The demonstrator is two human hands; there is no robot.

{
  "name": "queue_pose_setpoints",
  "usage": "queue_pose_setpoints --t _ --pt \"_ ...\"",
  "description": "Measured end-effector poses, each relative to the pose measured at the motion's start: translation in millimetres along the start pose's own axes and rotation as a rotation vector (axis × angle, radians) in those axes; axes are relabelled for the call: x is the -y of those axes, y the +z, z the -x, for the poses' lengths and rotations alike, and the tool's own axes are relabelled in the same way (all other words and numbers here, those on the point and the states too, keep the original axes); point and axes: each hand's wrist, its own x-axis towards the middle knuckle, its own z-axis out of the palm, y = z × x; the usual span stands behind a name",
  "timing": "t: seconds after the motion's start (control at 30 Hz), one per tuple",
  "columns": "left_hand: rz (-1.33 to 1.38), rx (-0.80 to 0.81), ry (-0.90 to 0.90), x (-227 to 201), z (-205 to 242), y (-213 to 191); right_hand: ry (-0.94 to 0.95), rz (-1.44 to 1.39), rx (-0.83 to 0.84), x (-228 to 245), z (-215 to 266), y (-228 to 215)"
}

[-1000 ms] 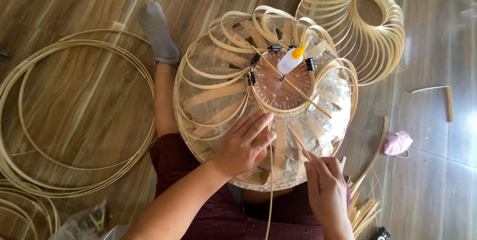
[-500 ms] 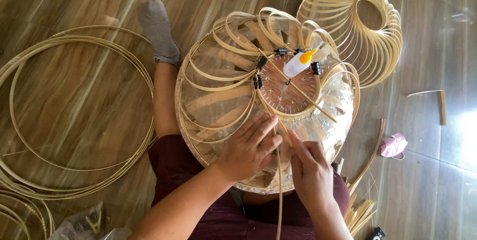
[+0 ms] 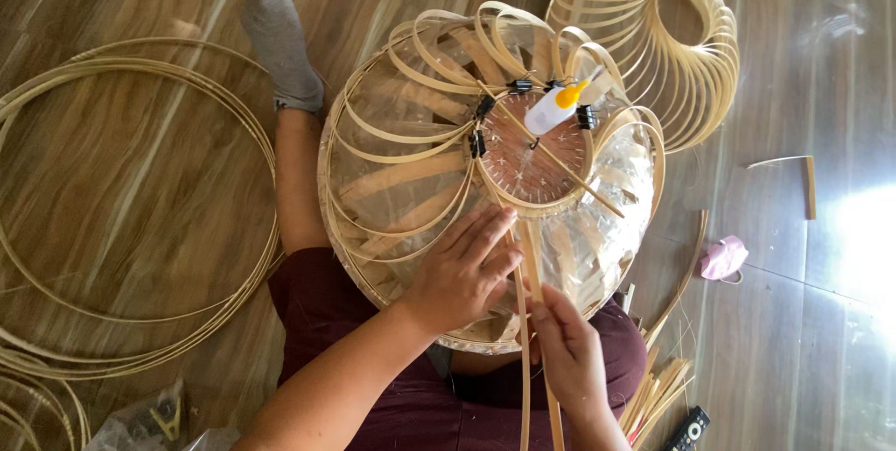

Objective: The person assembles a spherical bamboo structure by gluing curved bamboo strips onto wooden rings and securing them with binder clips.

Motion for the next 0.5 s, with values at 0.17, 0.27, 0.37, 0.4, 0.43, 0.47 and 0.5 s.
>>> queue_pose_setpoints --t 0.17,0.27,0.37,0.4,0.43,0.47,0.5 --pt "0.016 0.005 0.0 -1.0 -1.6 -1.7 -0.005 -0.013 0.006 3.9 3.7 5.6" --pt "0.033 -0.031 0.026 0.4 -2.8 -0.4 0.024 0.001 0.021 6.6 5.8 5.9" --pt "0.011 0.021 0.041 3.5 -5.5 2.9 0.083 -0.087 0.049 7.3 1.9 4.2" --pt "-0.005 0.026 0.054 5.1 -5.5 4.2 0.108 -0.134 0.056 5.8 1.5 3.9" --pt "-0.015 0.037 0.065 6.8 -2.8 4.3 0.119 -0.154 0.06 2.8 4.0 3.5" --pt "-0.025 0.048 0.076 6.9 -0.2 4.7 0.13 -0.174 0.063 -0.2 5.6 2.9" --pt "-0.03 0.036 0.069 7.3 -0.3 5.4 0.132 -0.198 0.067 -1.8 2.6 2.8"
